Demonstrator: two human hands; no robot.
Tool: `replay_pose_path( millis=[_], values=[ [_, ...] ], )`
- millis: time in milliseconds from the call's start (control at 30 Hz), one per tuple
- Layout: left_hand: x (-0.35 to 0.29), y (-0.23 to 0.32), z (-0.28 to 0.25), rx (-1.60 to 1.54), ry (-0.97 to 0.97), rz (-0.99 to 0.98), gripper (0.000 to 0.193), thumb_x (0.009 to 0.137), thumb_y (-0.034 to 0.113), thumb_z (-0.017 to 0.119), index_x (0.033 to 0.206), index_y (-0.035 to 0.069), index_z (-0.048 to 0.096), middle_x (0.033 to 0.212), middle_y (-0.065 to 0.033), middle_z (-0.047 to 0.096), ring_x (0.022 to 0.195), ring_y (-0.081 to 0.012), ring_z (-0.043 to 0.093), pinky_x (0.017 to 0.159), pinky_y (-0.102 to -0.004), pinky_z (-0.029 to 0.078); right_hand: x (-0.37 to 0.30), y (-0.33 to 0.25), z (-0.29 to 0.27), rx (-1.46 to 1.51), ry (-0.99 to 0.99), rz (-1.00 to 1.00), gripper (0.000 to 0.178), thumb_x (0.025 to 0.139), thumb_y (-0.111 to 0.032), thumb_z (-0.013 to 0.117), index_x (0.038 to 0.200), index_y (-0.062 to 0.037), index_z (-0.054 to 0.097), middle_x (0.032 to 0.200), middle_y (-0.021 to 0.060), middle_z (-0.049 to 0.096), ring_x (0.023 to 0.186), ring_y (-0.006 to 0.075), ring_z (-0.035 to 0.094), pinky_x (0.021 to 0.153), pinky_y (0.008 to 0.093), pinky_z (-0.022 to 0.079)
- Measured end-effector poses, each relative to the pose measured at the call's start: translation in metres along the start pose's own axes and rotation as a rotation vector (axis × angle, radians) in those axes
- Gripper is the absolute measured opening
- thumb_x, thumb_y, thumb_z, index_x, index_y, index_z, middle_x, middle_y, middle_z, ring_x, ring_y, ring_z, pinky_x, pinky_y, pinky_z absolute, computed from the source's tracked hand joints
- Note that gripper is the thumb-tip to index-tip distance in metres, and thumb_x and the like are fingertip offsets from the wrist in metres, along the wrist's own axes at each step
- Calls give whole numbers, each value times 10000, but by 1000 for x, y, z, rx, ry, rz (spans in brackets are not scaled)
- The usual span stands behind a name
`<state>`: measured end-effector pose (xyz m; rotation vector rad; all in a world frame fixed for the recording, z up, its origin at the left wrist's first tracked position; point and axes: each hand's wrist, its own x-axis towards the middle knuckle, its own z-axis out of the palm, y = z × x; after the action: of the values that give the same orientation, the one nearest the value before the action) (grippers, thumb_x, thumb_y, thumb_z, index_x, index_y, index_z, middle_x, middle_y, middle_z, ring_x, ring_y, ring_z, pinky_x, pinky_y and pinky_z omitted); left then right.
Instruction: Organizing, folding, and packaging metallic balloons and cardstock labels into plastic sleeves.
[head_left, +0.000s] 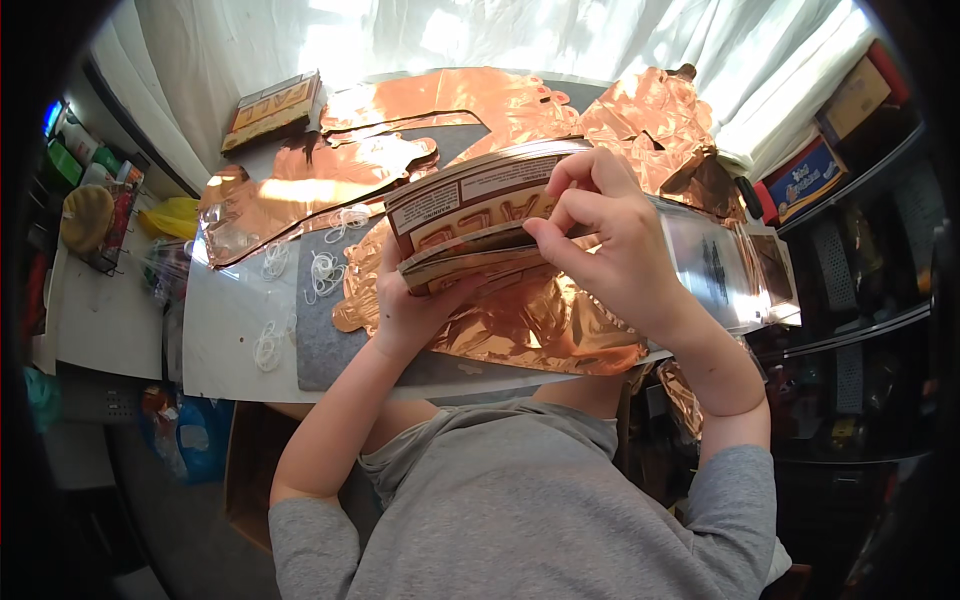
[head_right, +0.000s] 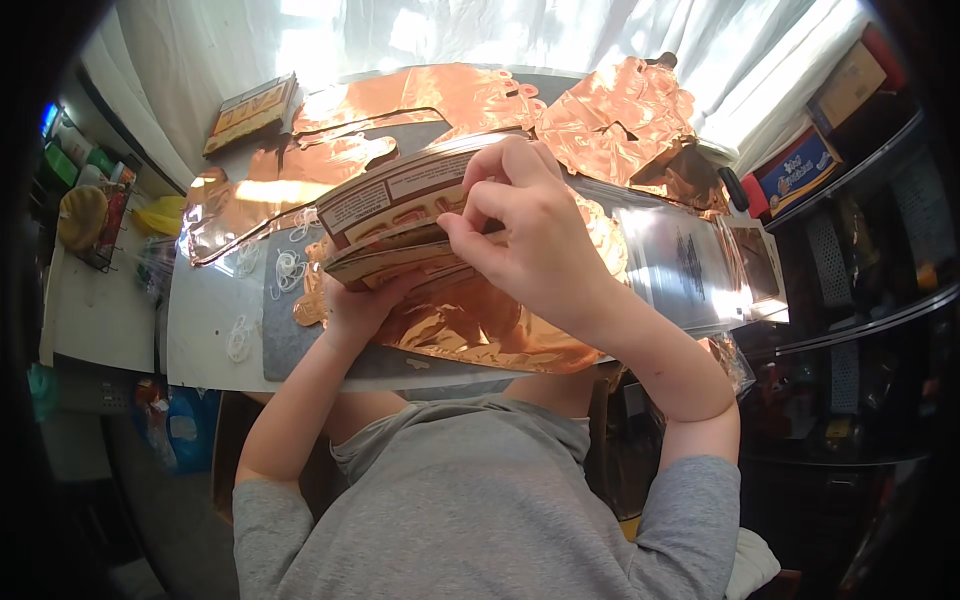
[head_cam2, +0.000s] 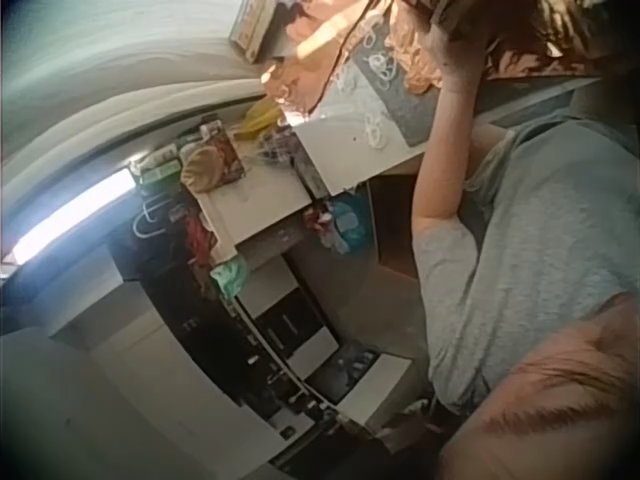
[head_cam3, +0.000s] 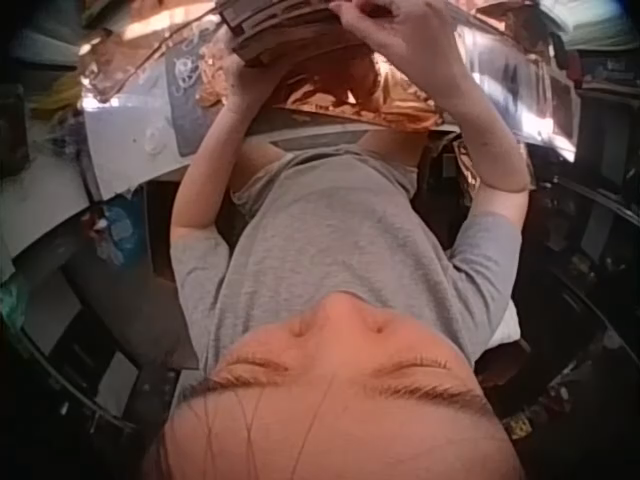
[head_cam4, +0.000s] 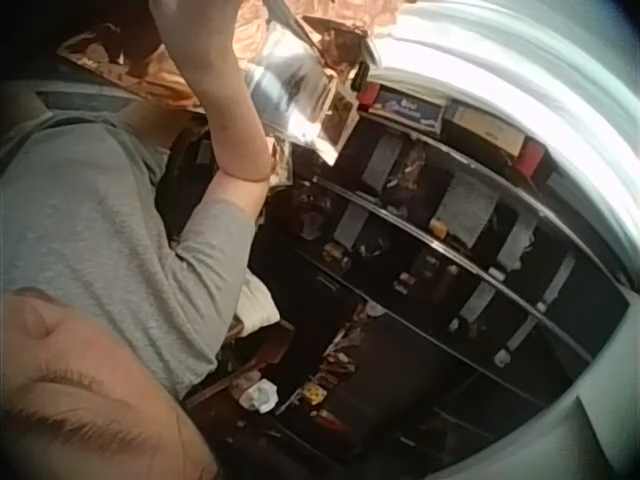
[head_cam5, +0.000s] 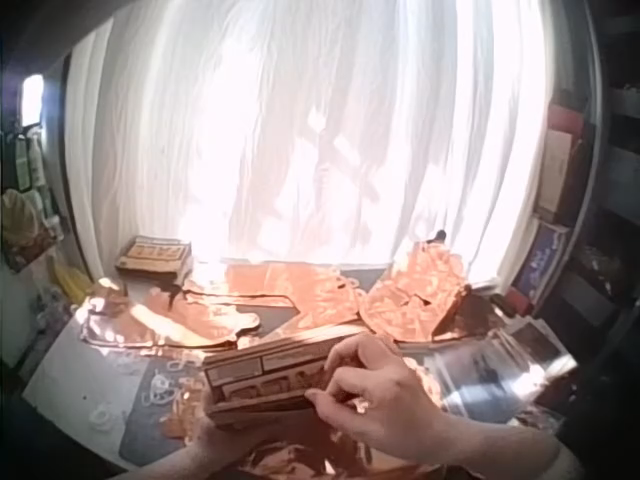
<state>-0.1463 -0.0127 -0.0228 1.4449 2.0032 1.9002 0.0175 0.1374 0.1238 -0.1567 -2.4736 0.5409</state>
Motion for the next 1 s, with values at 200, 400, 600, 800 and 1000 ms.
replay_pose_path(
  millis=[200, 400, 600, 800, 1000],
  values=[
    [1, 0, 0, -30, 6, 27, 390, 679, 206, 945, 1026, 101, 802, 1183, -103, 705, 1128, -313, 633, 935, -404, 553, 4, -3, -2, 188, 50, 89, 118, 795, -4, 819, 834, 1, 708, 1018, 60, 596, 894, 159, 609, 733, 298, 502],
    [3, 4, 1, -20, 29, 34, 404, 670, 209, 947, 1029, 99, 798, 1167, -110, 709, 1136, -323, 631, 941, -410, 553, 2, -4, -3, 36, 79, -99, 219, 795, -4, 827, 1004, -32, 767, 953, 60, 623, 804, 162, 635, 667, 276, 517],
    [3, 2, 0, -11, 0, 59, 420, 658, 196, 944, 1033, 82, 793, 1141, -111, 718, 1115, -329, 628, 922, -420, 553, -11, -15, 1, -97, 77, -152, 230, 809, 9, 810, 1030, 10, 749, 940, 84, 652, 770, 191, 648, 655, 300, 531],
    [2, 1, -1, -69, 8, 27, 414, 665, 186, 936, 1043, 95, 795, 1139, -106, 715, 1111, -324, 625, 921, -417, 549, -7, -17, -6, -120, 63, -206, 194, 812, 13, 807, 993, 24, 738, 966, 106, 657, 772, 206, 659, 647, 309, 539],
    [2, 4, -1, 26, -16, 19, 424, 689, 196, 936, 1070, 90, 785, 1185, -121, 683, 1113, -320, 629, 928, -412, 553, 69, 1, -12, -206, -26, -295, 310, 880, -20, 700, 1187, -3, 662, 1121, 131, 663, 1007, 274, 661, 850, 399, 538]
  ],
)
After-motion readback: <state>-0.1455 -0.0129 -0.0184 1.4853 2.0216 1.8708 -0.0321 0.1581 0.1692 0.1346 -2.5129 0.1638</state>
